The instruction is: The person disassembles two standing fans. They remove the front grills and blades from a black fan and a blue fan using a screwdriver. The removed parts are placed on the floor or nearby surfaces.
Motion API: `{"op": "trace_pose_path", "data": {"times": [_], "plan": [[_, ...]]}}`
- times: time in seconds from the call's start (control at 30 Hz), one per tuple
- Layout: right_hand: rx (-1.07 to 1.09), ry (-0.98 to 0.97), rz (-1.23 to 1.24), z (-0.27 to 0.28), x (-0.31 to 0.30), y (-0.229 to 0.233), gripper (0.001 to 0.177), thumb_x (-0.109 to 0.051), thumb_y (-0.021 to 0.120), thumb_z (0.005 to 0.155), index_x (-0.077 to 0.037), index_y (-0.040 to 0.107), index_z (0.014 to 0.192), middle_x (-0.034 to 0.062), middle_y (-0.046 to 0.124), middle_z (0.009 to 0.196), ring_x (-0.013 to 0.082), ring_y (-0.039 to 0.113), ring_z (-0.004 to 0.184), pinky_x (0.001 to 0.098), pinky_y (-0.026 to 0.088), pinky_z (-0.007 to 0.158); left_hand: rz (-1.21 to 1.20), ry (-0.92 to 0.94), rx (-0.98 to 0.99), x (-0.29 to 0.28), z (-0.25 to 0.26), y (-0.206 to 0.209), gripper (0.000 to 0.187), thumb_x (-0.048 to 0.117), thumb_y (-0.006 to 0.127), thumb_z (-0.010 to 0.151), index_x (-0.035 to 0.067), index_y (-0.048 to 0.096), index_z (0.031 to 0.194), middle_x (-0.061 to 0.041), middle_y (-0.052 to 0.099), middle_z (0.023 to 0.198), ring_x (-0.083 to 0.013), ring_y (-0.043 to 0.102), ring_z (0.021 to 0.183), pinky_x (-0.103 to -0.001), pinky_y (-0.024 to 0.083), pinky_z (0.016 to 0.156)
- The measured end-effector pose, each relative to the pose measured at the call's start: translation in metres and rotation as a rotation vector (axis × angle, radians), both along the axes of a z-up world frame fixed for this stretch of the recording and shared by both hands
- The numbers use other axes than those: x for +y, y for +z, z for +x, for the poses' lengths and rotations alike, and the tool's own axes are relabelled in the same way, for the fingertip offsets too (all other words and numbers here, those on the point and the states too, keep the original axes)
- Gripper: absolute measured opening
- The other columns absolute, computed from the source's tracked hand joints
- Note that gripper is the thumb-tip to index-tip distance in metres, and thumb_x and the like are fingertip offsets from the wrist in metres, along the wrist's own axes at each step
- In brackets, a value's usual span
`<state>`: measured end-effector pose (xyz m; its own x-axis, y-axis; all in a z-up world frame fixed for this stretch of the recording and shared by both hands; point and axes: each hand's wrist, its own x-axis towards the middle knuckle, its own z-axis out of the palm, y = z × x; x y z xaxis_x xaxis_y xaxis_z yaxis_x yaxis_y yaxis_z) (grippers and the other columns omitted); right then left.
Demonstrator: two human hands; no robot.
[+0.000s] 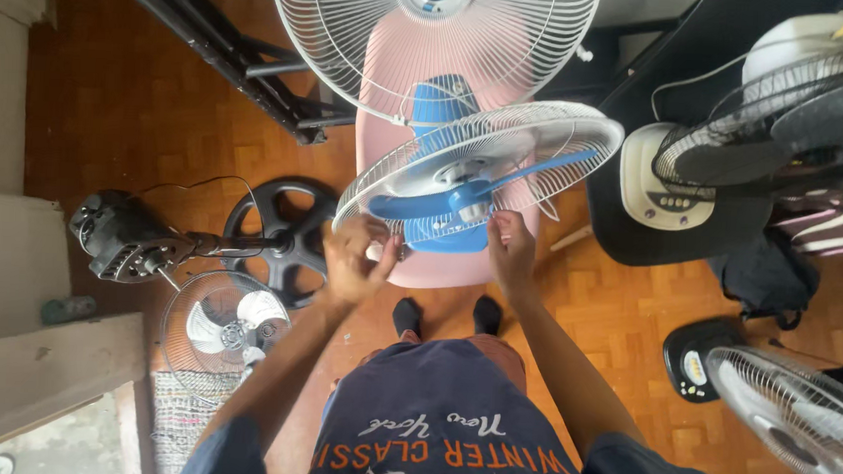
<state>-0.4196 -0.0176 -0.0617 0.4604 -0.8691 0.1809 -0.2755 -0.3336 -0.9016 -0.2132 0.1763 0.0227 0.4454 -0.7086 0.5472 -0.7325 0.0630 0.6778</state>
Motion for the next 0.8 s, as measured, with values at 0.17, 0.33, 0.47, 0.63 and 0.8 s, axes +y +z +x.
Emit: {"op": "trace_pose_path", "data": {"times": [0.17, 0.33, 0.47, 0.63, 0.8], "plan": [[0.003, -0.123, -0.039, 0.014, 0.018, -0.01, 0.023, -0.021, 0.068, 0.101, -0.003, 0.064, 0.115, 0.0116, 0.074, 0.102, 0.0222, 0.072, 0.085, 0.0323, 0.055, 0.068, 0.259, 0.152, 0.988, -0.006, -0.001, -0.092, 0.036, 0.02, 0.078, 0.092, 0.001, 0.058, 0.115, -0.001, 0.071, 0.098, -0.015, 0.071, 0.092, -0.028, 0.058, 0.076], [0.287, -0.222, 0.0, 0.026, 0.024, 0.003, 0.044, -0.038, 0.074, 0.09, -0.007, 0.057, 0.117, 0.0084, 0.071, 0.096, 0.0237, 0.069, 0.075, 0.039, 0.053, 0.068, 0.226, 0.023, 0.768, -0.028, 0.024, -0.101, 0.039, 0.019, 0.081, 0.083, -0.001, 0.067, 0.114, -0.005, 0.074, 0.097, -0.0155, 0.068, 0.093, -0.03, 0.058, 0.079], [0.472, -0.182, 0.073, 0.036, 0.02, 0.004, 0.05, -0.051, 0.066, 0.094, -0.008, 0.053, 0.114, 0.0071, 0.071, 0.089, 0.0279, 0.071, 0.078, 0.0444, 0.053, 0.072, 0.213, 0.057, 0.532, -0.034, 0.018, -0.08, 0.026, 0.021, 0.08, 0.09, 0.002, 0.078, 0.106, -0.011, 0.08, 0.093, -0.0173, 0.073, 0.082, -0.032, 0.056, 0.079], [0.571, -0.145, -0.002, 0.043, 0.021, -0.008, 0.048, -0.051, 0.058, 0.1, -0.005, 0.052, 0.112, 0.0093, 0.071, 0.081, 0.0342, 0.071, 0.075, 0.048, 0.053, 0.07, 0.224, 0.079, 0.433, -0.034, 0.015, -0.075, 0.023, 0.023, 0.079, 0.092, 0.002, 0.079, 0.1, -0.013, 0.078, 0.085, -0.0198, 0.076, 0.073, -0.033, 0.056, 0.068], [0.584, -0.146, -0.074, 0.041, 0.022, -0.015, 0.046, -0.048, 0.056, 0.102, -0.004, 0.05, 0.109, 0.0134, 0.072, 0.079, 0.0364, 0.071, 0.072, 0.0493, 0.054, 0.067, 0.276, 0.087, 0.496, -0.033, 0.01, -0.079, 0.023, 0.024, 0.077, 0.092, 0.002, 0.079, 0.098, -0.011, 0.078, 0.077, -0.0198, 0.074, 0.066, -0.033, 0.055, 0.063]]}}
